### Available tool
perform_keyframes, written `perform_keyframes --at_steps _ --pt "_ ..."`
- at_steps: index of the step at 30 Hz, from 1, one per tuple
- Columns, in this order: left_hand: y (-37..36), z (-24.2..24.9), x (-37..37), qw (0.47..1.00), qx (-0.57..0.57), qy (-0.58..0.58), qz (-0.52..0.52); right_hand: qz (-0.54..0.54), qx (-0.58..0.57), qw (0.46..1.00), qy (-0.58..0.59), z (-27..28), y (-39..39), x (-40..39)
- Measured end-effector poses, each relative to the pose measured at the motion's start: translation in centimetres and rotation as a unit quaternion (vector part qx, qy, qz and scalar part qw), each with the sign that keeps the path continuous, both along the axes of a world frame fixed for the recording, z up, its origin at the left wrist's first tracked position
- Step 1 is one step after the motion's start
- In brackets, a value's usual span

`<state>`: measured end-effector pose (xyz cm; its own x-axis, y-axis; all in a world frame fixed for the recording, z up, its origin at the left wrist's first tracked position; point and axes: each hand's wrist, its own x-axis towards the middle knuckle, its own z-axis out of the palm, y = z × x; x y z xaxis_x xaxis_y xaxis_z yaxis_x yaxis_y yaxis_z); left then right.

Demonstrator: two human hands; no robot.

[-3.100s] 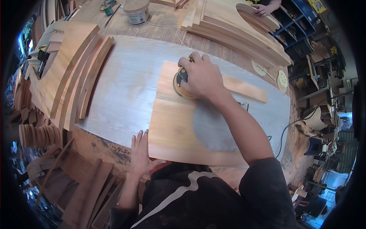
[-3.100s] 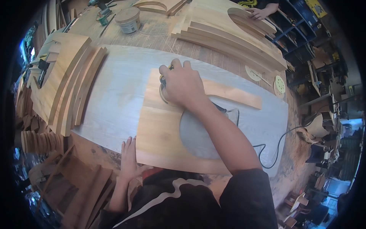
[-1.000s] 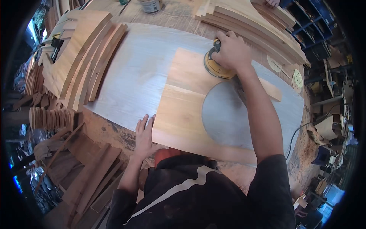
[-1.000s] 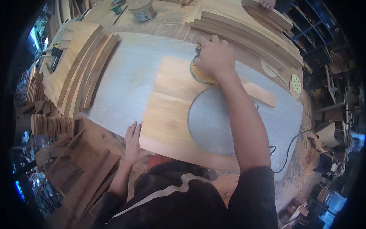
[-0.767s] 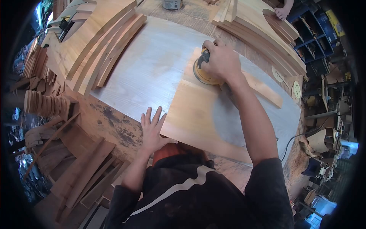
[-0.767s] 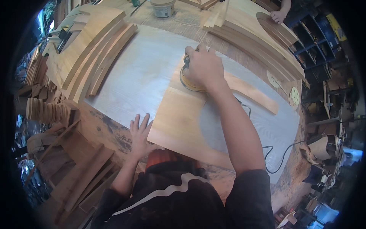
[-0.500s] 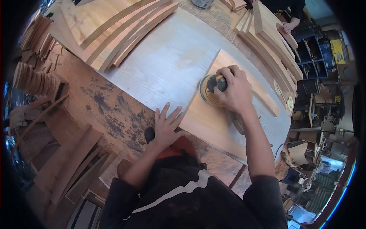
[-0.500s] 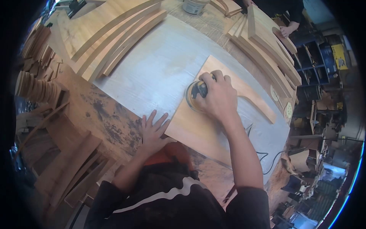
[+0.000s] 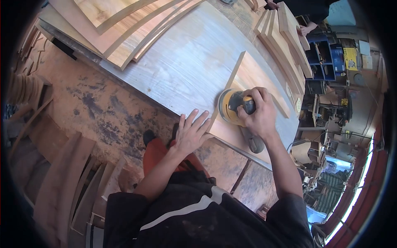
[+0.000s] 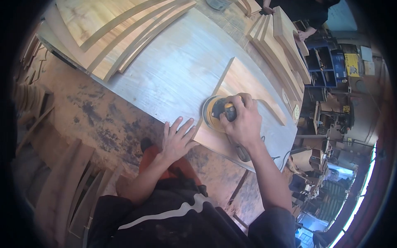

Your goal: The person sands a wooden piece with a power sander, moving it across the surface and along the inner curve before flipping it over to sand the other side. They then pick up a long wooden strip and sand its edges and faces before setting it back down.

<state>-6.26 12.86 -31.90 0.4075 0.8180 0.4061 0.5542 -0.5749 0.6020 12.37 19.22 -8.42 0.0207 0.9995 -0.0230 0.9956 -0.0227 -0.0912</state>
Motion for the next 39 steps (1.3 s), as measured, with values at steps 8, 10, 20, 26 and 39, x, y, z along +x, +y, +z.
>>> perform_keyframes --at_steps 8,10,20,26,39 --pt "0.3 0.0 0.2 1.000 -0.016 -0.009 -0.002 0.064 0.022 0.998 -0.005 -0.4 -2.4 -1.6" --pt "0.3 0.1 0.0 1.000 -0.012 0.010 -0.006 0.033 0.024 0.999 -0.023 -0.7 -1.2 -0.6" --pt "0.4 -0.6 0.3 0.999 0.044 0.022 0.011 0.018 0.019 1.000 -0.001 -0.4 -2.7 -1.7" --pt "0.5 -0.7 0.4 0.999 0.037 0.026 0.005 0.023 0.007 1.000 0.006 0.0 -5.8 -2.1" --pt "0.7 3.8 -1.5 0.995 -0.044 0.047 -0.074 -0.060 0.025 0.997 0.031 -0.2 -6.4 -1.7"
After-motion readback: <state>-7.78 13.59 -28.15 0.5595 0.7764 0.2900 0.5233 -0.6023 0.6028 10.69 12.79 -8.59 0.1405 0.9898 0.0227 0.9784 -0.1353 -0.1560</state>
